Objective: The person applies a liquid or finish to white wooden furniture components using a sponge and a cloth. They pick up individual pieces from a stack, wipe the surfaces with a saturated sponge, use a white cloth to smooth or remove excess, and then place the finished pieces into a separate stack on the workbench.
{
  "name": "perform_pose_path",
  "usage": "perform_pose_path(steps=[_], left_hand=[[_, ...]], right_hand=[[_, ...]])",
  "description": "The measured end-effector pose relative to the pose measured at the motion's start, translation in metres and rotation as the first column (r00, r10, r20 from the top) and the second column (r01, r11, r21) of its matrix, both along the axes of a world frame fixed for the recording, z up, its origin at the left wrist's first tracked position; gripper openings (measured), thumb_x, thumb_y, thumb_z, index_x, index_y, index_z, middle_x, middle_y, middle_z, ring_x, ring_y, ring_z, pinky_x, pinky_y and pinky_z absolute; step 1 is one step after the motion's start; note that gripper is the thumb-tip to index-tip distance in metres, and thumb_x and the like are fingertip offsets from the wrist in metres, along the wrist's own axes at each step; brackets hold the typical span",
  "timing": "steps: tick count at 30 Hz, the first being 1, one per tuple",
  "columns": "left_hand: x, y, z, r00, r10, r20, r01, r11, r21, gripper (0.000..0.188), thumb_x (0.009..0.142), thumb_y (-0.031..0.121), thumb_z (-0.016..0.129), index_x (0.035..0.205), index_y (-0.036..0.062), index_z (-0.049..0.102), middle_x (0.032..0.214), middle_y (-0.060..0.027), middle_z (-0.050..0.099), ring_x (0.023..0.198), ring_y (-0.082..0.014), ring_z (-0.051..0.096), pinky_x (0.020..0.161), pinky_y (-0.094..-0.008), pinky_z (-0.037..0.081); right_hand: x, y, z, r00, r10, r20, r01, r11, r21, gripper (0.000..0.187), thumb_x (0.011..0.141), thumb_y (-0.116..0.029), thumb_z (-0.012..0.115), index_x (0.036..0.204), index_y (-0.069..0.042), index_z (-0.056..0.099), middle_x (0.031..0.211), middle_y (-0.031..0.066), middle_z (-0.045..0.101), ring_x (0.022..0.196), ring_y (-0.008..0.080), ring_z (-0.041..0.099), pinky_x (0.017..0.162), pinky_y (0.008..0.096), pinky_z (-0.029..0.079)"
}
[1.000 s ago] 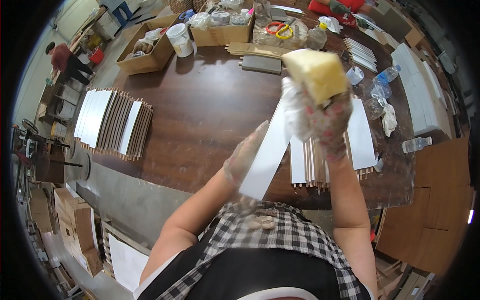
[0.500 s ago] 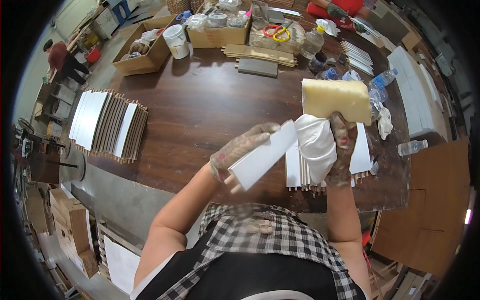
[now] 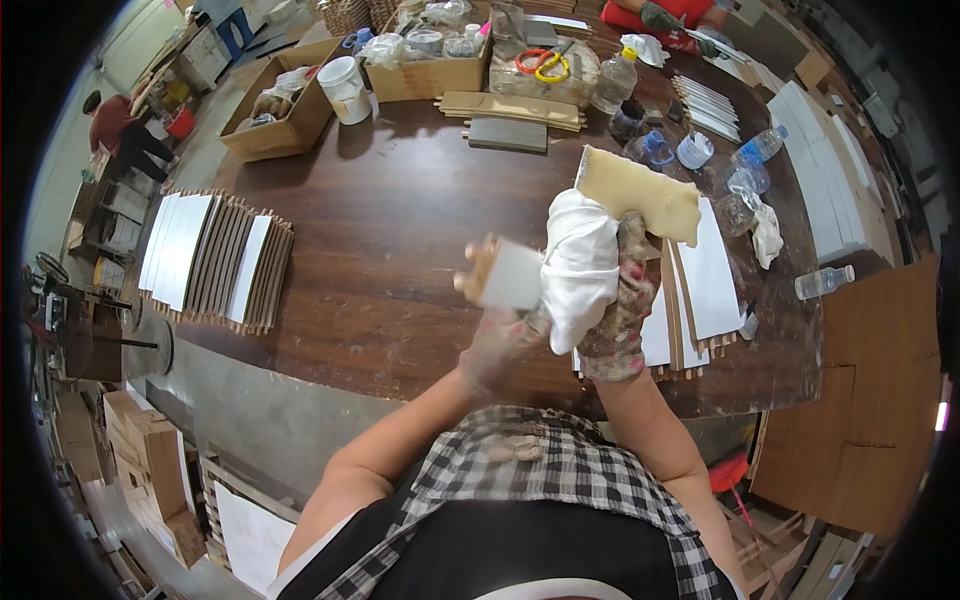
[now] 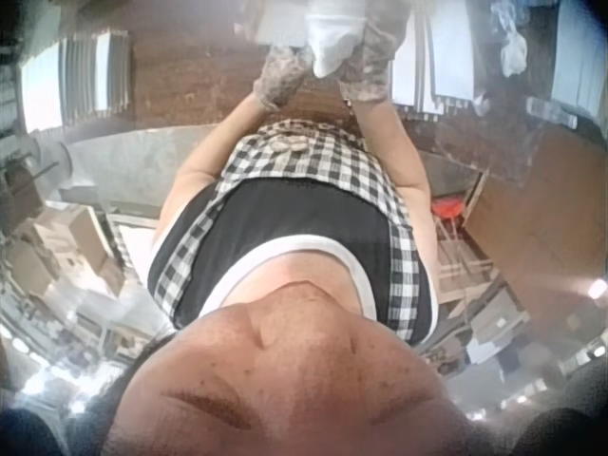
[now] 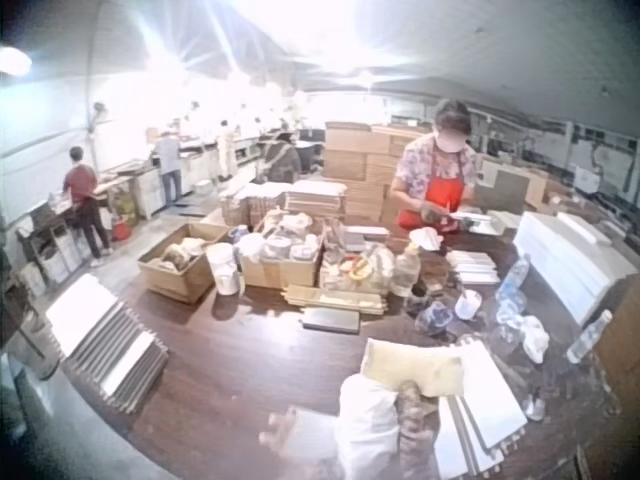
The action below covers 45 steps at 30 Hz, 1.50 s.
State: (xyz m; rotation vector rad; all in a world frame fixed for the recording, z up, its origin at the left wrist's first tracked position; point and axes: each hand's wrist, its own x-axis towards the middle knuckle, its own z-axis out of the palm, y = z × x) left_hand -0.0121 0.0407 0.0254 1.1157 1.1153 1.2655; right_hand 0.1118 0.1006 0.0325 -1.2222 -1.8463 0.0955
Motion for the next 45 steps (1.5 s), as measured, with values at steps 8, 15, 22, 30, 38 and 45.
perform_pose_path(steps=[8, 15, 22, 30, 38, 45], left_hand=[[-0.038, 0.011, 0.014, 0.806, 0.230, 0.545, -0.145, 0.970, -0.194, 0.028, 0.092, 0.018, 0.043, 0.109, -0.0043, 0.047, 0.089, -0.0153, 0.061, 0.075, -0.0238, 0.060, 0.082, -0.0396, 0.051], [-0.055, 0.011, -0.018, 0.691, 0.390, -0.609, -0.008, 0.846, 0.533, 0.037, 0.090, 0.019, 0.047, 0.117, -0.0053, 0.047, 0.101, -0.0180, 0.059, 0.093, -0.0234, 0.057, 0.084, -0.0338, 0.048], [-0.041, -0.003, 0.006, 0.982, 0.150, -0.113, -0.140, 0.986, 0.089, 0.043, 0.088, 0.021, 0.052, 0.121, -0.0071, 0.047, 0.112, -0.0130, 0.056, 0.102, -0.0210, 0.054, 0.088, -0.0321, 0.045], [-0.046, -0.020, 0.038, 0.980, 0.042, -0.194, -0.030, 0.997, 0.066, 0.049, 0.086, 0.021, 0.051, 0.124, -0.0101, 0.044, 0.128, -0.0177, 0.047, 0.110, -0.0214, 0.049, 0.094, -0.0300, 0.038], [-0.045, -0.017, 0.046, 0.996, 0.052, 0.070, -0.045, 0.994, -0.104, 0.053, 0.085, 0.020, 0.052, 0.128, -0.0080, 0.042, 0.122, -0.0150, 0.052, 0.108, -0.0181, 0.049, 0.095, -0.0283, 0.036], [-0.053, -0.008, 0.017, 0.980, 0.013, -0.198, 0.017, 0.989, 0.149, 0.054, 0.085, 0.024, 0.053, 0.127, -0.0078, 0.043, 0.122, -0.0157, 0.051, 0.108, -0.0192, 0.049, 0.094, -0.0290, 0.038]], right_hand=[[0.061, 0.000, 0.000, 0.507, 0.170, -0.845, -0.569, 0.802, -0.180, 0.044, 0.087, -0.025, 0.057, 0.121, 0.000, 0.045, 0.110, 0.0130, 0.056, 0.095, 0.0220, 0.060, 0.079, 0.0349, 0.055], [0.059, -0.041, -0.001, 0.737, 0.582, -0.343, -0.658, 0.734, -0.169, 0.069, 0.067, -0.030, 0.079, 0.118, 0.003, 0.047, 0.109, 0.0143, 0.060, 0.097, 0.0231, 0.062, 0.082, 0.0340, 0.055], [0.051, -0.012, 0.003, 0.692, 0.466, -0.551, -0.660, 0.717, -0.223, 0.067, 0.066, -0.029, 0.080, 0.116, 0.002, 0.048, 0.106, 0.0122, 0.061, 0.092, 0.0212, 0.063, 0.082, 0.0331, 0.055], [0.039, 0.028, 0.041, 0.681, 0.271, -0.680, -0.514, 0.839, -0.181, 0.041, 0.075, -0.008, 0.073, 0.111, 0.001, 0.054, 0.097, 0.0094, 0.064, 0.081, 0.0164, 0.063, 0.071, 0.0276, 0.053], [0.056, 0.007, 0.014, 0.543, 0.335, -0.770, -0.715, 0.665, -0.215, 0.058, 0.071, -0.023, 0.078, 0.117, 0.001, 0.050, 0.103, 0.0088, 0.062, 0.089, 0.0179, 0.063, 0.078, 0.0290, 0.053], [0.050, 0.006, 0.039, 0.819, 0.329, -0.470, -0.472, 0.852, -0.226, 0.052, 0.073, -0.021, 0.076, 0.112, 0.001, 0.052, 0.103, 0.0102, 0.062, 0.092, 0.0191, 0.063, 0.080, 0.0296, 0.054]])
